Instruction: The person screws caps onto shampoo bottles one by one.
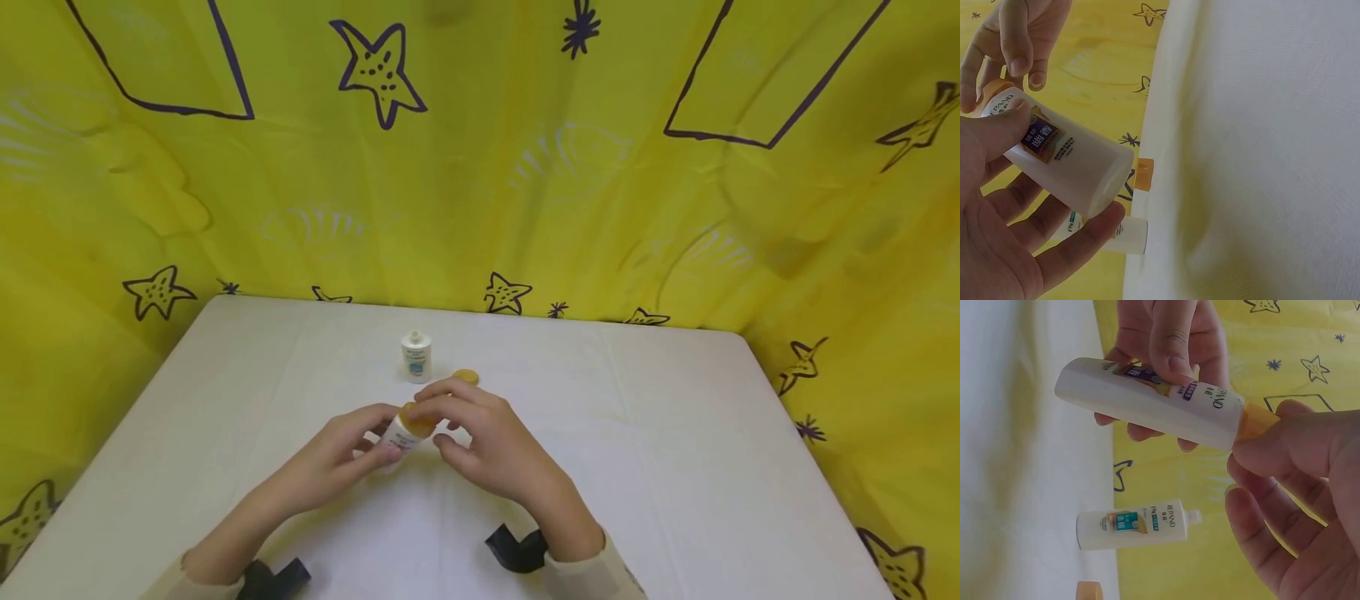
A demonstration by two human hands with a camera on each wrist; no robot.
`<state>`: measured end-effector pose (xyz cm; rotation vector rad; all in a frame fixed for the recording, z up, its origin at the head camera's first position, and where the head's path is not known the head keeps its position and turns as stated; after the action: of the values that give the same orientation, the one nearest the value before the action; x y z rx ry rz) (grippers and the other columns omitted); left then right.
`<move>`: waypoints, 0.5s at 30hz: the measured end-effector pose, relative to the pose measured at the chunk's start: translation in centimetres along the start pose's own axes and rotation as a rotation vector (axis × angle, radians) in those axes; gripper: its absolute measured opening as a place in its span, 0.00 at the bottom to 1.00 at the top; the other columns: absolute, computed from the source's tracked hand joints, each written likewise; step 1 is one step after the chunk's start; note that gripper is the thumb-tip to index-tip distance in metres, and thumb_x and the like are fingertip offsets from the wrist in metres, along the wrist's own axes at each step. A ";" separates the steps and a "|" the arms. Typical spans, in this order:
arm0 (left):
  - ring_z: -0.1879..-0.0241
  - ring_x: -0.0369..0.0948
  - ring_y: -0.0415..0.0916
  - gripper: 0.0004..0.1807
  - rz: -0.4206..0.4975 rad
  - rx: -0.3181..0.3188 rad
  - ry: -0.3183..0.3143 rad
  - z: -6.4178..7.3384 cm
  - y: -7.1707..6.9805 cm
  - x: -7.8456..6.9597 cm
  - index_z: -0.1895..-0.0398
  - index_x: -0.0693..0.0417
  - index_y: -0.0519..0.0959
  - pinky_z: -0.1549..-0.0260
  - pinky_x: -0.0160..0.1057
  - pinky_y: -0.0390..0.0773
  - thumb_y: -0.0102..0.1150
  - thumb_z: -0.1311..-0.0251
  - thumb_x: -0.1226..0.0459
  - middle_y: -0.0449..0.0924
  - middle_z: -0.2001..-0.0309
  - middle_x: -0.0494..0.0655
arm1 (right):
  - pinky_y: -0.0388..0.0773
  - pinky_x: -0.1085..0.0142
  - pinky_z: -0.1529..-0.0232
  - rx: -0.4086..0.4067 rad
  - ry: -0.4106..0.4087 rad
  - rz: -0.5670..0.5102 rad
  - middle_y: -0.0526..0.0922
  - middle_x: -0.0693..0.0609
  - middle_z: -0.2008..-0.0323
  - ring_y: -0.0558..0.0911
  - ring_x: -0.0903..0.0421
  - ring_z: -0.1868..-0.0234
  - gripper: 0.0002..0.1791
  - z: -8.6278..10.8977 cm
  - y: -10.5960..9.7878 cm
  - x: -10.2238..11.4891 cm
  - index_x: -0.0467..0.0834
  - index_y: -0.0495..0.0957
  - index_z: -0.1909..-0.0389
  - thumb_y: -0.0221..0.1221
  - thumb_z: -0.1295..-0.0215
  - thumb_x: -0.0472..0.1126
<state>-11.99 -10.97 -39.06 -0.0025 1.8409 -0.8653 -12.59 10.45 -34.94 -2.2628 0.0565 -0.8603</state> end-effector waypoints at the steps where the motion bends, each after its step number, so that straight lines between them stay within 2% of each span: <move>1: 0.56 0.36 0.80 0.17 0.001 0.001 0.002 0.0 0.0 0.0 0.42 0.39 0.74 0.60 0.36 0.82 0.60 0.31 0.55 0.80 0.52 0.31 | 0.82 0.68 0.59 -0.003 -0.003 0.001 0.81 0.55 0.48 0.81 0.58 0.48 0.24 0.0 0.0 0.0 0.48 0.82 0.51 0.61 0.44 0.22; 4: 0.56 0.36 0.80 0.16 0.002 0.004 0.005 0.0 0.0 0.0 0.42 0.39 0.74 0.61 0.36 0.82 0.59 0.31 0.55 0.80 0.52 0.31 | 0.82 0.69 0.59 -0.008 -0.015 -0.002 0.81 0.54 0.48 0.81 0.58 0.49 0.24 0.0 -0.1 0.0 0.48 0.82 0.52 0.61 0.45 0.21; 15: 0.58 0.36 0.81 0.16 0.014 0.014 0.021 -0.1 0.2 -0.3 0.41 0.37 0.74 0.61 0.37 0.82 0.59 0.31 0.55 0.79 0.52 0.30 | 0.82 0.65 0.60 -0.024 -0.016 -0.006 0.82 0.55 0.50 0.81 0.58 0.50 0.17 0.0 -0.3 0.0 0.49 0.83 0.53 0.66 0.41 0.29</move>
<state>-11.85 -10.67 -38.85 0.0280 1.8519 -0.8715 -12.67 10.70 -34.78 -2.2933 0.0525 -0.8488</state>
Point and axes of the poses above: each hand's wrist, its own z-axis away from the middle knuckle, its own y-axis out of the palm, x = y × z, the point moved 3 cm from there along -z, towards the middle knuckle
